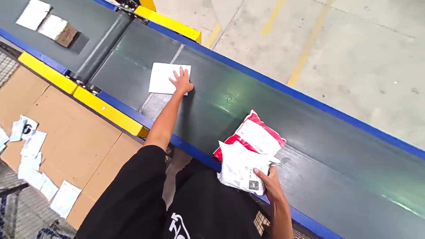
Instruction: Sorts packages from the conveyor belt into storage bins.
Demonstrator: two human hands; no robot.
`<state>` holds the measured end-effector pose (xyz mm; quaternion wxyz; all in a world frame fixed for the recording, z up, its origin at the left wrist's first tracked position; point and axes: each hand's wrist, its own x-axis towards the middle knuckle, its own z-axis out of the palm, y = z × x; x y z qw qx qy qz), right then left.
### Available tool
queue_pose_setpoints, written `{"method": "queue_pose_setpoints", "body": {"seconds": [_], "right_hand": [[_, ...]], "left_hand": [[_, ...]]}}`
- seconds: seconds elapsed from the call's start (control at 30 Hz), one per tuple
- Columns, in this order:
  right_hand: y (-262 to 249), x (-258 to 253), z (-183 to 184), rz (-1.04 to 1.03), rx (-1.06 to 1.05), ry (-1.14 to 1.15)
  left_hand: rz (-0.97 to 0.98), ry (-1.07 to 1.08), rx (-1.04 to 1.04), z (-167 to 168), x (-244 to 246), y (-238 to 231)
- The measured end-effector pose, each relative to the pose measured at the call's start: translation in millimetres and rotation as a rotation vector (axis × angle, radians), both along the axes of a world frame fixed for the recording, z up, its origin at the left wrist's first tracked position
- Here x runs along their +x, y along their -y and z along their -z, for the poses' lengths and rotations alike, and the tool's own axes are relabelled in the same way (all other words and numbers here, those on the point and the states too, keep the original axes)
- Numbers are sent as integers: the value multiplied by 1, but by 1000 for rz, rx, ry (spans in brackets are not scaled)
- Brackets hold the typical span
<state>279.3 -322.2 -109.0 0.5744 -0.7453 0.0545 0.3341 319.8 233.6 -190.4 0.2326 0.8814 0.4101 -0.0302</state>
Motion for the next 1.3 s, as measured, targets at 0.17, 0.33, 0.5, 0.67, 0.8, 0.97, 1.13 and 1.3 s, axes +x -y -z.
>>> {"method": "queue_pose_setpoints", "body": {"seconds": [0.17, 0.33, 0.5, 0.67, 0.8, 0.97, 1.13, 1.3], "right_hand": [[23, 5, -2, 88, -41, 28], [59, 21, -9, -4, -100, 82], [95, 28, 0, 121, -46, 117], [121, 22, 2, 274, -59, 162], [143, 16, 21, 377, -2, 197], [154, -17, 22, 687, 202, 238], [226, -90, 15, 1044, 368, 189], [342, -196, 0, 1532, 545, 291]], "left_hand": [[125, 84, 124, -9, -50, 43], [162, 179, 344, 6, -192, 34], [-391, -39, 290, -36, -447, 53], [-404, -36, 117, -65, -422, 86], [61, 449, -257, -67, -157, 220], [649, 58, -1013, -51, 58, 454], [1041, -271, -1132, -75, 40, 626], [1390, -433, -1029, -95, -18, 823]]}}
